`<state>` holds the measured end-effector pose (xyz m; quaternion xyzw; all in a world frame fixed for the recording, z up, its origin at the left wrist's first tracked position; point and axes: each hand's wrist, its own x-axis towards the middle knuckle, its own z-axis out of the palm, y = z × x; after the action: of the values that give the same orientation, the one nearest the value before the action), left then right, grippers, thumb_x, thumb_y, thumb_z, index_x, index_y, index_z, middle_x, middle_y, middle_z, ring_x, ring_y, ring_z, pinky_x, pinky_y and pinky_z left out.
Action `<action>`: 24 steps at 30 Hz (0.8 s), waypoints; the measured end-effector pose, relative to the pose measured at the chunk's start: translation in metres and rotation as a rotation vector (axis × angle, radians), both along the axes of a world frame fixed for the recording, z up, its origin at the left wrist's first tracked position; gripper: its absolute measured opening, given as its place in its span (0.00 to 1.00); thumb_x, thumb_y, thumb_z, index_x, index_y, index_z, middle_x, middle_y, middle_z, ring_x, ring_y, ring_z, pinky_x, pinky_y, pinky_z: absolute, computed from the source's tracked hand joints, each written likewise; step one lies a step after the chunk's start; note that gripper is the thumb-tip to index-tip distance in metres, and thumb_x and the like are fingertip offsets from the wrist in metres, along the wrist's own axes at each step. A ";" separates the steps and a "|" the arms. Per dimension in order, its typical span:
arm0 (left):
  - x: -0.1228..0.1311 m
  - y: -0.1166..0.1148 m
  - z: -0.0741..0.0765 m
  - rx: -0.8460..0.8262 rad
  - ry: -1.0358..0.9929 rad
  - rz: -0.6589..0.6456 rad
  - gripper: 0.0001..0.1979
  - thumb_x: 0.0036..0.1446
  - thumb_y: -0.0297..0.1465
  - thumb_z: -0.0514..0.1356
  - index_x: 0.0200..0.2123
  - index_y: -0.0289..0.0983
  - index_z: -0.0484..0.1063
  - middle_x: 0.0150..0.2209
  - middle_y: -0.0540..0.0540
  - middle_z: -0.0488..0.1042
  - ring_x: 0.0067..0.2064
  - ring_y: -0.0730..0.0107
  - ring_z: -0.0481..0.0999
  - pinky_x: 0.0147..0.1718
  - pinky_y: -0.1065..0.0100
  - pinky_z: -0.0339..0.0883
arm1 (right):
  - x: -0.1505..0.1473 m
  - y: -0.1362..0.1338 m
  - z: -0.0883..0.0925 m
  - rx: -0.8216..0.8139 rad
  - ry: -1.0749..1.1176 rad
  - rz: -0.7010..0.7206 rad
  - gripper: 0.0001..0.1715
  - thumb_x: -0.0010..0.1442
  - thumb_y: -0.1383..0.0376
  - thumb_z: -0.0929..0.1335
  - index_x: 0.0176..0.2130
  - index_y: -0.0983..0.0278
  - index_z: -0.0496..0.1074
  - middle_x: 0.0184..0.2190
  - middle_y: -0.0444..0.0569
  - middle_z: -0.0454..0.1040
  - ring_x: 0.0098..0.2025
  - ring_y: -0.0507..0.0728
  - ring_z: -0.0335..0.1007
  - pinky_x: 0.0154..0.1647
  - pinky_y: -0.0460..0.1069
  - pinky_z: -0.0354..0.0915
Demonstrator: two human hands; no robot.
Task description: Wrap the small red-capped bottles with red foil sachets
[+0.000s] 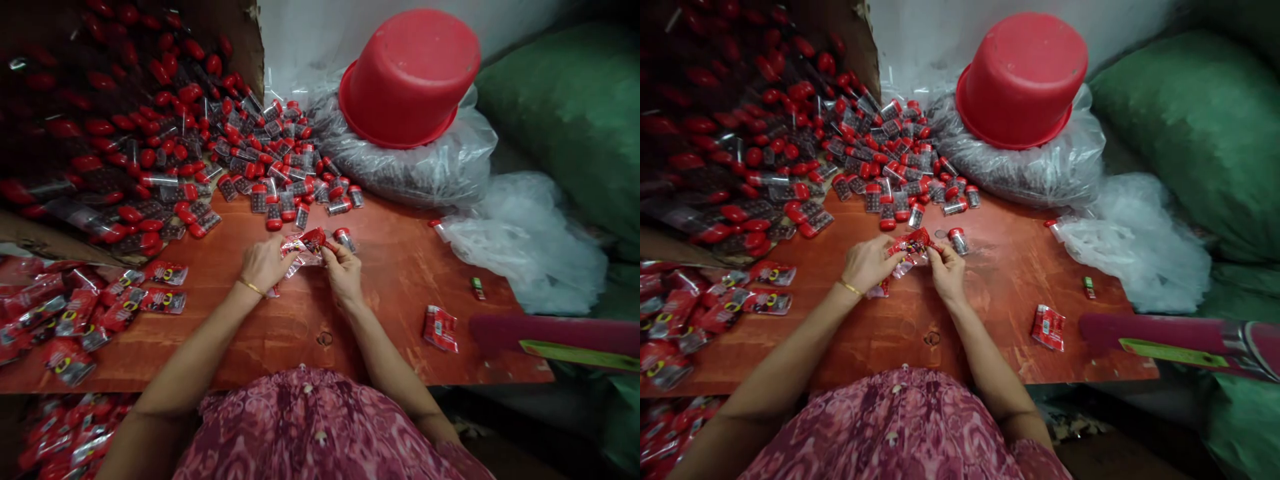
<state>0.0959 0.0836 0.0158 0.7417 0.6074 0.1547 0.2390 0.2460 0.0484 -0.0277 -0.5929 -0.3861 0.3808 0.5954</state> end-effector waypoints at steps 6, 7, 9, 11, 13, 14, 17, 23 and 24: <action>0.018 -0.019 -0.009 -0.355 -0.990 0.144 0.17 0.42 0.44 0.64 0.29 0.36 0.76 0.23 0.48 0.75 0.24 0.72 0.71 0.25 0.71 0.65 | -0.015 -0.008 0.000 0.017 -0.072 0.014 0.15 0.54 0.55 0.64 0.27 0.64 0.70 0.22 0.42 0.69 0.24 0.50 0.62 0.29 0.46 0.61; 0.023 -0.022 -0.011 -0.380 -1.081 0.229 0.17 0.40 0.44 0.65 0.25 0.35 0.75 0.20 0.50 0.73 0.21 0.74 0.69 0.23 0.72 0.64 | -0.016 -0.009 0.000 0.017 -0.121 0.036 0.16 0.55 0.54 0.63 0.27 0.64 0.69 0.22 0.42 0.69 0.25 0.50 0.62 0.29 0.46 0.61; 0.031 -0.025 -0.015 -0.369 -1.183 0.372 0.17 0.36 0.43 0.67 0.20 0.34 0.73 0.16 0.52 0.70 0.19 0.77 0.66 0.21 0.73 0.63 | -0.012 -0.010 0.000 0.003 -0.212 0.078 0.20 0.58 0.52 0.61 0.25 0.64 0.68 0.21 0.43 0.68 0.24 0.51 0.61 0.28 0.47 0.61; 0.034 -0.025 -0.016 -0.345 -1.231 0.428 0.17 0.33 0.42 0.69 0.20 0.34 0.73 0.17 0.52 0.71 0.19 0.78 0.66 0.21 0.74 0.62 | 0.002 -0.008 0.001 -0.005 -0.333 0.081 0.25 0.60 0.50 0.57 0.24 0.63 0.67 0.22 0.45 0.68 0.26 0.53 0.62 0.31 0.48 0.61; 0.033 -0.023 -0.014 -0.341 -1.278 0.458 0.17 0.31 0.41 0.70 0.22 0.34 0.75 0.20 0.51 0.73 0.20 0.79 0.67 0.22 0.74 0.62 | 0.024 -0.002 0.000 -0.022 -0.560 -0.007 0.26 0.60 0.48 0.57 0.29 0.64 0.70 0.27 0.49 0.71 0.33 0.56 0.64 0.36 0.51 0.60; 0.032 -0.022 -0.013 -0.353 -1.306 0.474 0.18 0.31 0.41 0.70 0.23 0.33 0.75 0.21 0.51 0.74 0.21 0.79 0.68 0.22 0.75 0.62 | 0.035 0.002 -0.001 -0.061 -0.734 -0.089 0.25 0.59 0.47 0.59 0.32 0.65 0.71 0.30 0.53 0.72 0.36 0.59 0.64 0.39 0.52 0.60; 0.029 -0.020 -0.009 -0.438 -1.376 0.512 0.19 0.29 0.40 0.71 0.23 0.33 0.75 0.20 0.51 0.74 0.21 0.80 0.68 0.22 0.76 0.61 | 0.062 0.011 -0.010 -0.204 -1.063 -0.188 0.24 0.55 0.49 0.63 0.35 0.67 0.71 0.39 0.61 0.72 0.42 0.64 0.63 0.41 0.56 0.58; 0.025 -0.023 -0.009 -0.523 -1.389 0.562 0.17 0.31 0.38 0.71 0.21 0.33 0.73 0.19 0.51 0.73 0.20 0.80 0.69 0.20 0.77 0.60 | 0.060 -0.005 -0.027 -0.180 -0.883 -0.036 0.14 0.54 0.56 0.65 0.35 0.64 0.67 0.31 0.53 0.73 0.35 0.60 0.67 0.37 0.54 0.62; 0.024 -0.024 -0.009 -0.533 -1.385 0.570 0.16 0.32 0.38 0.70 0.21 0.33 0.73 0.18 0.51 0.72 0.20 0.80 0.68 0.20 0.77 0.60 | 0.056 -0.010 -0.027 -0.152 -0.753 -0.022 0.14 0.53 0.56 0.65 0.36 0.64 0.66 0.30 0.50 0.72 0.32 0.58 0.68 0.35 0.52 0.63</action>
<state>0.1198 0.0599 0.0072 0.2105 0.5036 0.4856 0.6828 0.3019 0.0383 -0.0548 -0.7379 -0.5419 0.1576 0.3703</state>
